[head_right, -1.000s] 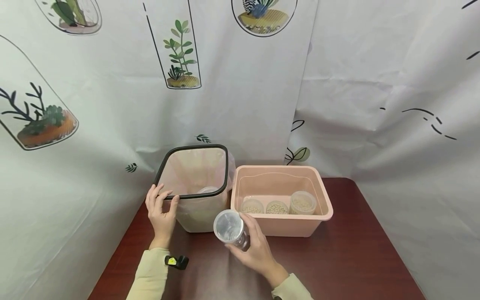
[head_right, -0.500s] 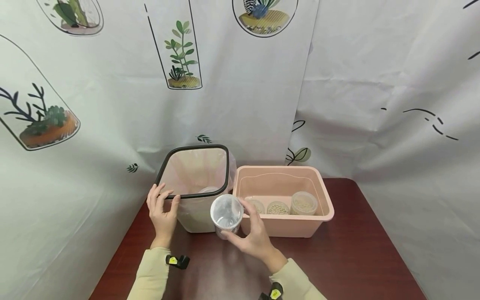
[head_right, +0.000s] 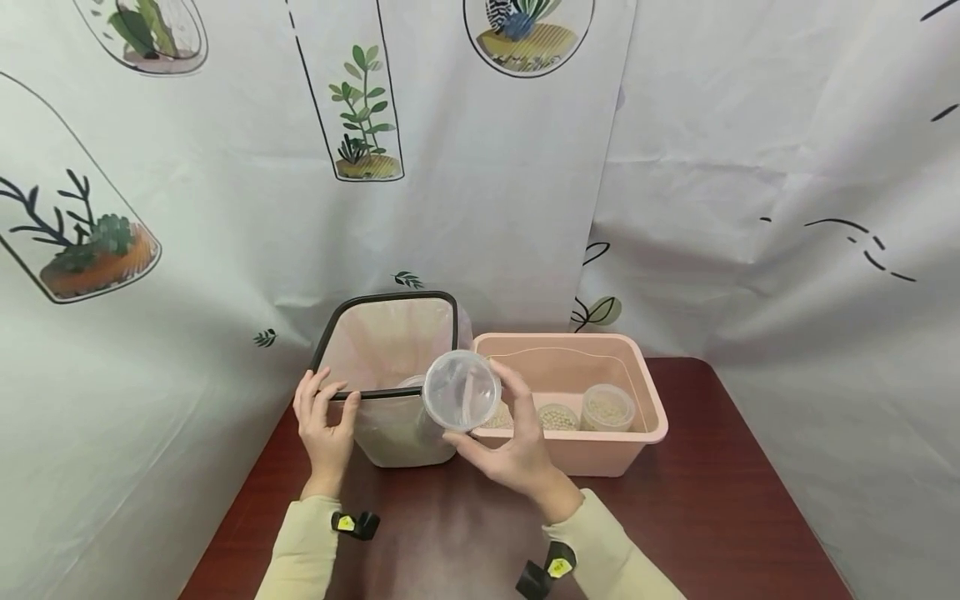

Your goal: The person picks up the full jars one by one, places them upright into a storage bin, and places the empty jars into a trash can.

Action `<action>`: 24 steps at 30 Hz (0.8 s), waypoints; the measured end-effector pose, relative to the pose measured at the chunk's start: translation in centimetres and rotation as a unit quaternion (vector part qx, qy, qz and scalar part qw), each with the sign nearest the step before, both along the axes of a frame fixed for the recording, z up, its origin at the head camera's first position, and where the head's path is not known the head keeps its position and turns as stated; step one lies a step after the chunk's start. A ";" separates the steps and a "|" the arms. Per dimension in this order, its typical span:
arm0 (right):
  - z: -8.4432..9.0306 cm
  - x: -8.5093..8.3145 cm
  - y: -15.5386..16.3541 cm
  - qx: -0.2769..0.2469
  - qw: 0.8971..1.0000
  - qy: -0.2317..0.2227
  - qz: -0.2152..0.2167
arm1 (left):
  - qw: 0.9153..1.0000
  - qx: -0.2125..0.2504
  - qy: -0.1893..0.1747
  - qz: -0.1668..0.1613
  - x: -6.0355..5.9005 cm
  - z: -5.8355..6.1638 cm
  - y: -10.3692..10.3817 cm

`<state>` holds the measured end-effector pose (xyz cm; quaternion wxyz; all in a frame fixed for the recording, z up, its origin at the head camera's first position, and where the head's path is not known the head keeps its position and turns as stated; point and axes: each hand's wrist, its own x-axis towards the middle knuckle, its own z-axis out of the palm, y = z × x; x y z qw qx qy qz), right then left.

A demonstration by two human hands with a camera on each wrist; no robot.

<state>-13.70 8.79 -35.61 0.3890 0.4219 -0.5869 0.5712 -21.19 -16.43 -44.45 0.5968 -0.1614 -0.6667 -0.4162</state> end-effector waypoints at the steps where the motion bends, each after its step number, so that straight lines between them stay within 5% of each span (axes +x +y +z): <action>1: 0.2 -0.2 0.0 -0.008 1.000 0.001 -0.002 | 1.000 0.000 0.000 0.000 0.0 0.0 0.0; 10: 0.5 -3.0 -0.8 -0.059 0.998 0.027 -0.027 | 1.000 0.000 0.001 0.001 0.1 -0.1 0.1; 24: 0.0 -6.9 -4.2 -0.029 0.999 -0.007 -0.017 | 1.000 0.004 -0.003 -0.005 -0.1 -0.3 0.0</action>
